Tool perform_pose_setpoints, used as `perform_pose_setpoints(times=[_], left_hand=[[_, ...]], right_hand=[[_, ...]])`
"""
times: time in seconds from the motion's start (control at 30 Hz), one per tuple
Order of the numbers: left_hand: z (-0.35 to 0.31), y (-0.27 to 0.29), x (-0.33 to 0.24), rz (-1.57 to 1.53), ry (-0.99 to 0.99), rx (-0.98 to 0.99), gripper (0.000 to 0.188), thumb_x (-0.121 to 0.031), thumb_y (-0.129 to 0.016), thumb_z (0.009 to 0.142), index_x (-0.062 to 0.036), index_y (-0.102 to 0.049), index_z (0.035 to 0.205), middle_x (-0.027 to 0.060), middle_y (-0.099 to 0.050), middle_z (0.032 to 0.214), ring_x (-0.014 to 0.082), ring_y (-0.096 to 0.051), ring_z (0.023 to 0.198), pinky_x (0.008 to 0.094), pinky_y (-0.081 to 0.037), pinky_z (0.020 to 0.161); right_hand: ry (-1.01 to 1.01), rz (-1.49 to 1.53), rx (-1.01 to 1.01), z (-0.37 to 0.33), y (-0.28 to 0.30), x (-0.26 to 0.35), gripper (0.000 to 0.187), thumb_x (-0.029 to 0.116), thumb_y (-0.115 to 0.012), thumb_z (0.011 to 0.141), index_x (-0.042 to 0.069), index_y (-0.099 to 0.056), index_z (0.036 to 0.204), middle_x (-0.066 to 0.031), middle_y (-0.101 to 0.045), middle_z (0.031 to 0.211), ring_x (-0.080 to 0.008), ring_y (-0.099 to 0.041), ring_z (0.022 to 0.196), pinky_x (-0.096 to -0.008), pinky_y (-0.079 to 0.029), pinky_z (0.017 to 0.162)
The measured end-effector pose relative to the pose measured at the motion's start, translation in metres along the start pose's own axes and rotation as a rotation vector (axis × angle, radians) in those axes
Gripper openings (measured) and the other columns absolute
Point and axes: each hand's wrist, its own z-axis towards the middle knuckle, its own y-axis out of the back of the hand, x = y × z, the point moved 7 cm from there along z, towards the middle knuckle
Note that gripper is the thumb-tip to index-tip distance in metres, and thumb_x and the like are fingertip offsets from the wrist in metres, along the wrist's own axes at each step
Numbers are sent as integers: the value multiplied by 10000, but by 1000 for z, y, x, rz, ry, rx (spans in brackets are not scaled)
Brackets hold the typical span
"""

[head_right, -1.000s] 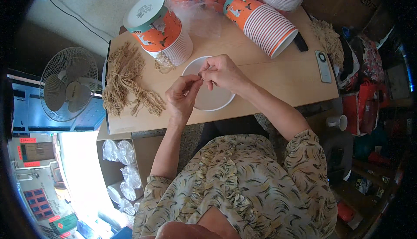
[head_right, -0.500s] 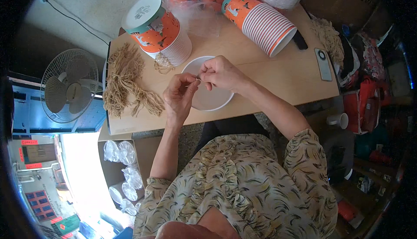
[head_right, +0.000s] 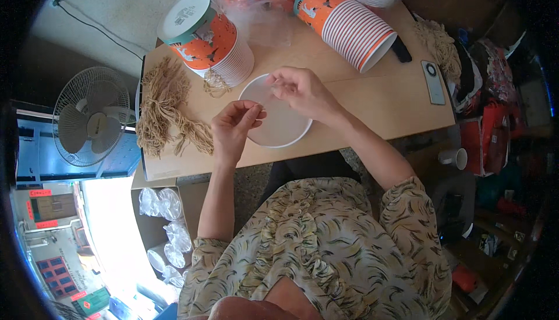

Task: Attaching handles made of string to paper bowls for packaging.

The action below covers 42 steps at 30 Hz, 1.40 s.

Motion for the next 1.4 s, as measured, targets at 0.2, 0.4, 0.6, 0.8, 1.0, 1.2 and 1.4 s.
perform_pose_setpoints(times=[0.2, 0.4, 0.6, 0.8, 1.0, 1.2, 1.4], left_hand=[[3, 3, 8, -219, 202, 78, 128, -81, -682, 951, 21, -684, 1027, 91, -724, 936, 149, -713, 833, 243, -569, 714], [0, -6, 10, -200, 191, 102, 135, -82, -691, 944, 24, -688, 1028, 98, -727, 915, 153, -714, 835, 244, -569, 720], [-3, -10, 8, -261, 178, 122, 155, -65, -691, 939, 41, -685, 1053, 120, -732, 948, 170, -718, 855, 264, -578, 779], [-2, -10, 10, -280, 154, 119, 131, -37, -695, 925, 49, -690, 1025, 107, -733, 923, 155, -714, 842, 264, -583, 795], [-6, -14, 3, -185, 122, 83, 112, -19, -705, 908, 45, -702, 1000, 83, -732, 908, 129, -704, 834, 254, -579, 801], [-10, -16, 1, -118, 99, 61, 111, -16, -725, 890, 35, -717, 988, 56, -736, 898, 95, -692, 834, 231, -570, 778], [-9, -15, 7, -86, 62, 55, 115, -26, -728, 894, 35, -721, 991, 52, -736, 894, 92, -689, 830, 227, -569, 769]], right_hand=[[364, -388, -258, -39, 0, 21, 206, 55, -735, 835, 23, -678, 1030, -48, -665, 874, -135, -612, 695, -276, -496, 603], [465, -440, -254, -42, -17, 19, 190, 4, -739, 816, 35, -684, 995, -64, -668, 892, -164, -621, 723, -284, -517, 626], [396, -327, -271, -41, -17, 7, 135, 10, -718, 854, 16, -662, 976, -75, -670, 856, -157, -646, 733, -288, -539, 633], [252, -176, -196, -41, -18, 3, 97, 40, -676, 921, -24, -656, 992, -38, -675, 855, -79, -621, 773, -242, -519, 677], [97, 36, -144, -36, -16, -9, 129, 97, -656, 956, -26, -667, 990, -8, -655, 859, -65, -602, 779, -220, -496, 711], [9, 108, -149, -34, -16, -6, 139, 94, -645, 957, -42, -668, 969, -24, -672, 843, -75, -628, 791, -234, -518, 728], [15, 121, -132, -33, -17, -10, 140, 106, -650, 956, -30, -657, 927, -18, -667, 836, -76, -619, 777, -232, -504, 714]])
